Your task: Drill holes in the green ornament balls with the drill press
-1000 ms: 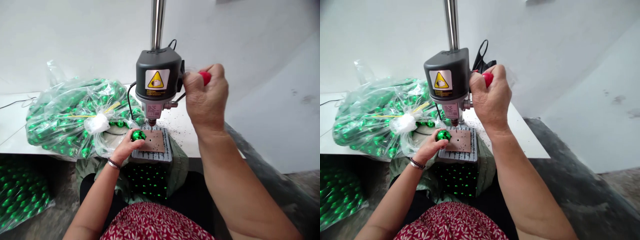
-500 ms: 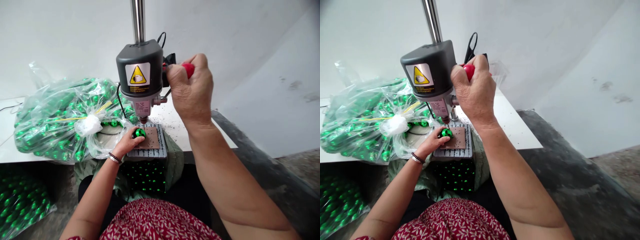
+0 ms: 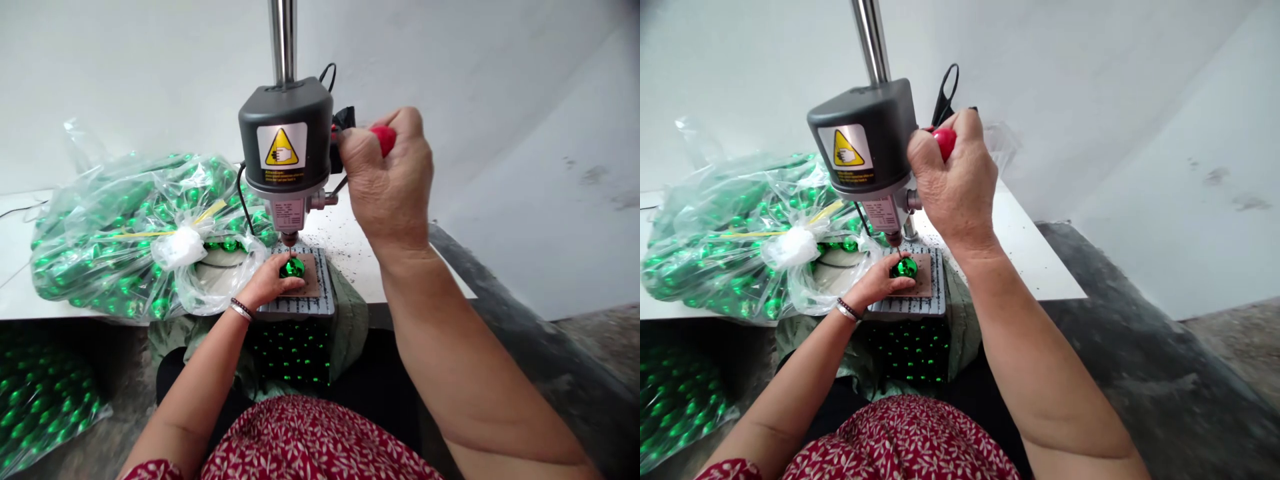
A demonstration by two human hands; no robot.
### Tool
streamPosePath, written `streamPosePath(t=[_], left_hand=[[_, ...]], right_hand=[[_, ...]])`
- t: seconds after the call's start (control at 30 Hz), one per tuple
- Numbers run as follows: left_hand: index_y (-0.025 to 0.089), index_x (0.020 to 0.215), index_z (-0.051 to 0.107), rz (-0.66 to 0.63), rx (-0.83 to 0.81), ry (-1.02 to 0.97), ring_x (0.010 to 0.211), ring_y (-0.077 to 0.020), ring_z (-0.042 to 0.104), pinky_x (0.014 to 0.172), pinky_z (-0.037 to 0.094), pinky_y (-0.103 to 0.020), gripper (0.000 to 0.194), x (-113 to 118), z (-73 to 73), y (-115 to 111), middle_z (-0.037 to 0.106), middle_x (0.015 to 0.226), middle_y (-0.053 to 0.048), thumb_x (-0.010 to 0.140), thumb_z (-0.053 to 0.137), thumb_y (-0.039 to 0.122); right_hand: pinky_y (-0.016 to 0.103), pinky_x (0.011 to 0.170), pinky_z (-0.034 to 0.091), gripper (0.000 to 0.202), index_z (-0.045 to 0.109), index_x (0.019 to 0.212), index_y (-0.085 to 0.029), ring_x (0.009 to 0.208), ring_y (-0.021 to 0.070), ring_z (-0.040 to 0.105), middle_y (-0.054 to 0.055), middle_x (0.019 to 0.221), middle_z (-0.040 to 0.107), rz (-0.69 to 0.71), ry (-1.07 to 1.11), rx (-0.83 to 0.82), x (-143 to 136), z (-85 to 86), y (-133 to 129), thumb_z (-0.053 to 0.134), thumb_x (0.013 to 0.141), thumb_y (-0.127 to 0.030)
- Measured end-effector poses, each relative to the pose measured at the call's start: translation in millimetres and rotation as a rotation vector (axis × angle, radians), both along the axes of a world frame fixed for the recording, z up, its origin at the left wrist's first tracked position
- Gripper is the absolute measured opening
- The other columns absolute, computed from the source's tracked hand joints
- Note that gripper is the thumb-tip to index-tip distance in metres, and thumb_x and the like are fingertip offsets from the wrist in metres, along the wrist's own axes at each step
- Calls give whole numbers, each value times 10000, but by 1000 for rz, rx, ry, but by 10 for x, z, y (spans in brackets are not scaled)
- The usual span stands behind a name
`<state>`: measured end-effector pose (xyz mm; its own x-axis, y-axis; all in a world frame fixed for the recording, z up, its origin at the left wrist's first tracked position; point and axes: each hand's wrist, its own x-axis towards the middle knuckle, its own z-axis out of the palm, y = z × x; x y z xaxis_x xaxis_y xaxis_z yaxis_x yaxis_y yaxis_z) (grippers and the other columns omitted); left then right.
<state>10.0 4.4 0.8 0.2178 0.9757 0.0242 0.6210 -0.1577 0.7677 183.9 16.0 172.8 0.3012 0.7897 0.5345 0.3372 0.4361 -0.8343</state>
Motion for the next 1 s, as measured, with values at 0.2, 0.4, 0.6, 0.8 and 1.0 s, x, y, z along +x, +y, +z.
streamPosePath(t=[0.2, 0.4, 0.6, 0.8, 1.0], left_hand=[[151, 1399, 620, 59, 2, -68, 1309, -310, 599, 1177, 426, -470, 624, 3, -49, -61, 659, 1409, -148, 820, 755, 341], [162, 1305, 681, 151, -54, -118, 1092, -262, 682, 1048, 518, -405, 575, 89, -89, -50, 760, 1128, -79, 762, 792, 313], [169, 1280, 691, 167, -87, -98, 1033, -262, 693, 978, 546, -393, 568, 99, -68, -47, 766, 1087, -69, 745, 802, 325], [177, 1336, 668, 185, -112, -93, 1123, -289, 688, 1057, 513, -416, 622, 113, -31, -66, 754, 1223, -97, 745, 814, 303], [155, 1357, 650, 170, -108, -90, 1164, -280, 680, 1080, 502, -398, 636, 106, -40, -59, 735, 1278, -104, 756, 809, 290]], right_hand=[[172, 693, 370, 264, 367, 813, -189, 649, 7, 353, -88, 698, 346, 17, -66, 82, 42, -91, 60, 569, 947, -295], [214, 737, 382, 256, 377, 817, -190, 685, 26, 365, -75, 729, 356, -20, -142, 89, 77, -148, 53, 554, 945, -324], [242, 725, 388, 233, 421, 823, -186, 685, 42, 367, -67, 726, 390, -73, -152, 179, 84, -240, -12, 579, 911, -333], [225, 627, 363, 183, 458, 784, -190, 638, 49, 380, -55, 680, 459, -144, -131, 255, 66, -370, -133, 559, 844, -332], [224, 582, 371, 128, 485, 745, -204, 582, 60, 389, -54, 639, 455, -221, -210, 344, 108, -583, -233, 565, 791, -293]])
